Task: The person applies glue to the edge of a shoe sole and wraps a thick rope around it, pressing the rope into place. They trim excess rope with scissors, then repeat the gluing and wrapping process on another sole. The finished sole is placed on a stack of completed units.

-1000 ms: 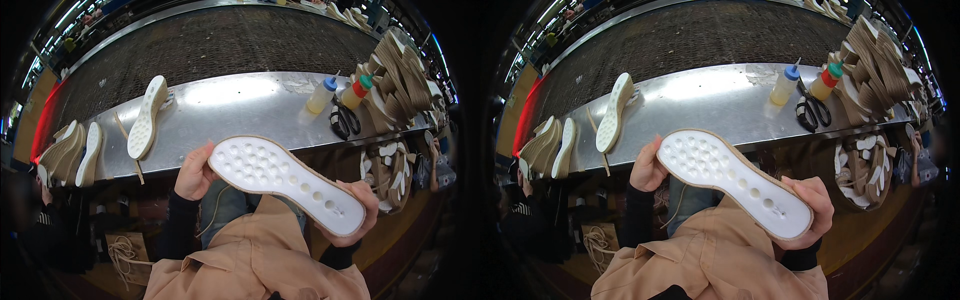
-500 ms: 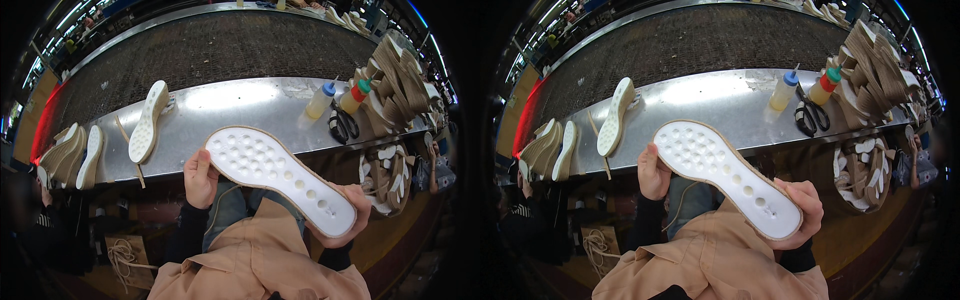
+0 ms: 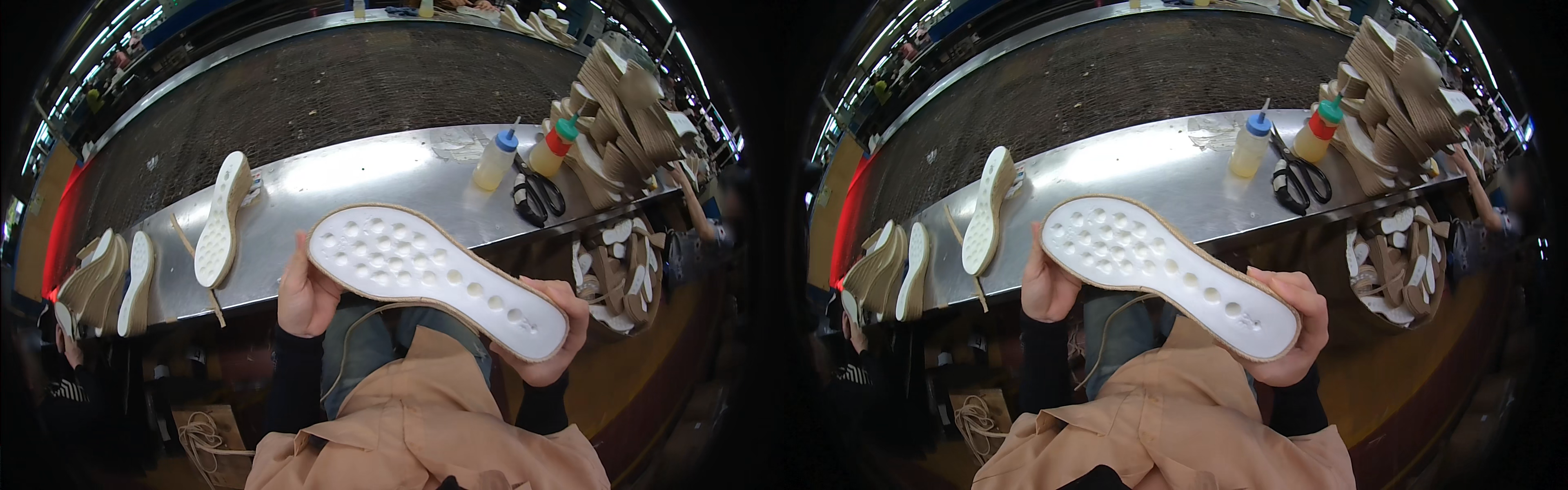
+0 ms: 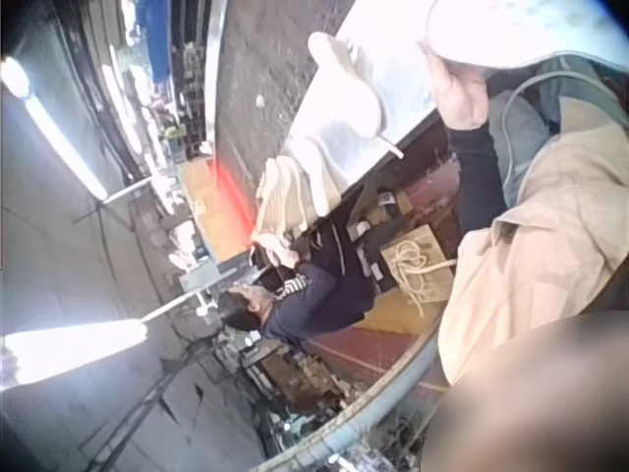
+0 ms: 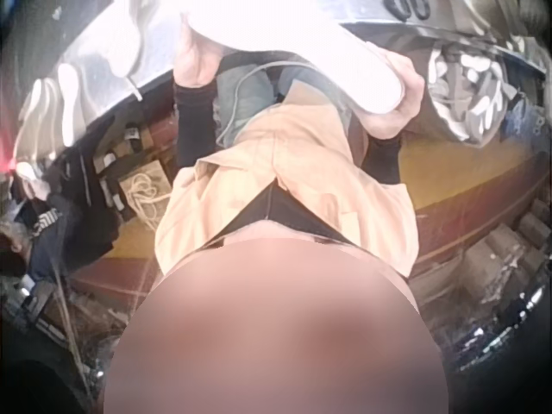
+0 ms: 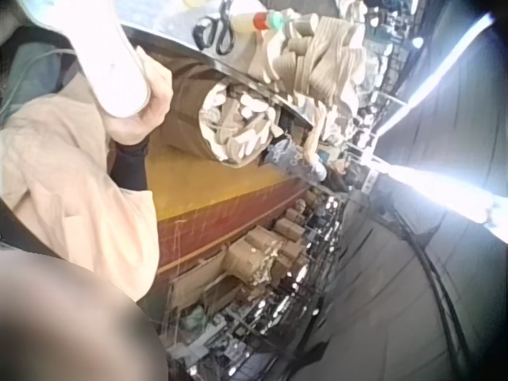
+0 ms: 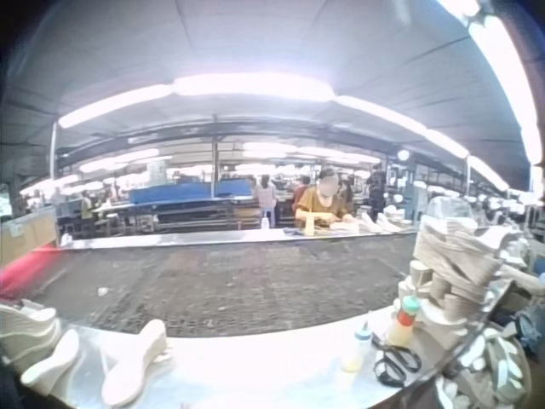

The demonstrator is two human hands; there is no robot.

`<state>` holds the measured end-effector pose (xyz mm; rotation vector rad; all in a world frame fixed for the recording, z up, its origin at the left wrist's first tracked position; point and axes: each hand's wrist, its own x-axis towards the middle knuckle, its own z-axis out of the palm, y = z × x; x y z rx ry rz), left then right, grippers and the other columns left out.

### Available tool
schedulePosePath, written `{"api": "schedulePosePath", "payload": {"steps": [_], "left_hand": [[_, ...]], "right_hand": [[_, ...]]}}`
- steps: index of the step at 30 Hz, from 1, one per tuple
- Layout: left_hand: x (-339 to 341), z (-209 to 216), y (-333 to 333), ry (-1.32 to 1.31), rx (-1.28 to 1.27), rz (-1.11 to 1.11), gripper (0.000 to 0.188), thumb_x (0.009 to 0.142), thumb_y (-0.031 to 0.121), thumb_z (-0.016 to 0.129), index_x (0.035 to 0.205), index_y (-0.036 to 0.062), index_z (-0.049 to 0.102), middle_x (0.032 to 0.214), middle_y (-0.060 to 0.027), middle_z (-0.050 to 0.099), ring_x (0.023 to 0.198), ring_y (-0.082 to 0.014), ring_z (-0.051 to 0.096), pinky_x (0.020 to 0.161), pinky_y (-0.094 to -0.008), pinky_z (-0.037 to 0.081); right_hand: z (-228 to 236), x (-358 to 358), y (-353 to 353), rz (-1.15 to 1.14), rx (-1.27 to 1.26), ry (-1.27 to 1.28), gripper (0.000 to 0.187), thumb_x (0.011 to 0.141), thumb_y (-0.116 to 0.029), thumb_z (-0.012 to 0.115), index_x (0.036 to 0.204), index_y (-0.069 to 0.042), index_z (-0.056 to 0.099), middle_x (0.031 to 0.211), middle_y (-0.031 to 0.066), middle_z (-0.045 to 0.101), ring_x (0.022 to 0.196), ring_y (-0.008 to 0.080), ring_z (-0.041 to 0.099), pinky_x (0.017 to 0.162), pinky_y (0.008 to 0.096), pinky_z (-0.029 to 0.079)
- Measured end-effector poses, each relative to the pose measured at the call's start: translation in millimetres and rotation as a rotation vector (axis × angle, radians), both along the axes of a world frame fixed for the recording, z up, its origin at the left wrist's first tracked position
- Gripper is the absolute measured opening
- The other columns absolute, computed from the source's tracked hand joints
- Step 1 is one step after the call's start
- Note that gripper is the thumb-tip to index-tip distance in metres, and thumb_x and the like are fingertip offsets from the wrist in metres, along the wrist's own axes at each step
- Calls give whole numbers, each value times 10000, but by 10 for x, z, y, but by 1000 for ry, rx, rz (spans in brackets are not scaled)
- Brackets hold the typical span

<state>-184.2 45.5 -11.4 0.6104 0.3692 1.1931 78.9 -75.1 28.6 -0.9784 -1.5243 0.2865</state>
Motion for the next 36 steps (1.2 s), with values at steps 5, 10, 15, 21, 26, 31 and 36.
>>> {"api": "schedulePosePath", "payload": {"steps": [5,10,15,21,26,31,36], "left_hand": [[24,-15,2,24,30,59,467,1016,356,337,1303,4,443,1314,-124,513,1207,-232,502,1026,-404,398],[-25,-51,2,-125,137,-32,477,1013,365,343,1333,21,423,1356,-118,482,1245,-245,464,1055,-413,359],[-116,-53,-13,-3,103,26,481,999,387,390,1272,1,477,1297,-122,533,1207,-237,500,1024,-410,393],[-58,-5,42,70,-17,93,411,991,336,423,1188,-12,519,1194,-138,595,1084,-229,592,907,-381,507],[28,5,95,216,-7,79,355,948,314,511,1087,-12,536,1034,-120,644,866,-178,657,747,-341,586],[52,49,112,366,45,91,167,864,139,553,953,1,522,912,-126,645,754,-185,665,623,-308,593],[201,169,49,457,52,144,359,823,89,575,1154,-24,492,973,-144,639,787,-202,674,606,-310,593]], "right_hand": [[-48,33,90,81,-66,183,729,594,-3,854,1203,-7,455,1151,199,586,1040,247,593,884,339,489],[-55,157,134,127,-288,373,762,603,53,828,1263,-3,449,1160,108,586,1089,166,561,930,294,457],[-3,238,173,178,-385,439,751,621,43,821,1276,-19,459,1159,72,581,1089,126,546,933,270,441],[162,331,237,272,-479,384,725,682,55,787,1310,-34,436,1185,53,566,1104,123,531,952,276,449],[293,373,296,257,-456,292,692,697,31,786,1300,-29,452,1177,69,581,1113,129,531,970,279,431],[396,441,334,240,-402,104,660,686,-21,808,1260,-35,483,1138,67,595,1069,123,546,950,276,424],[563,571,433,279,-439,-19,680,686,-10,809,1263,-13,449,1180,62,574,1110,129,541,972,283,428]]}}
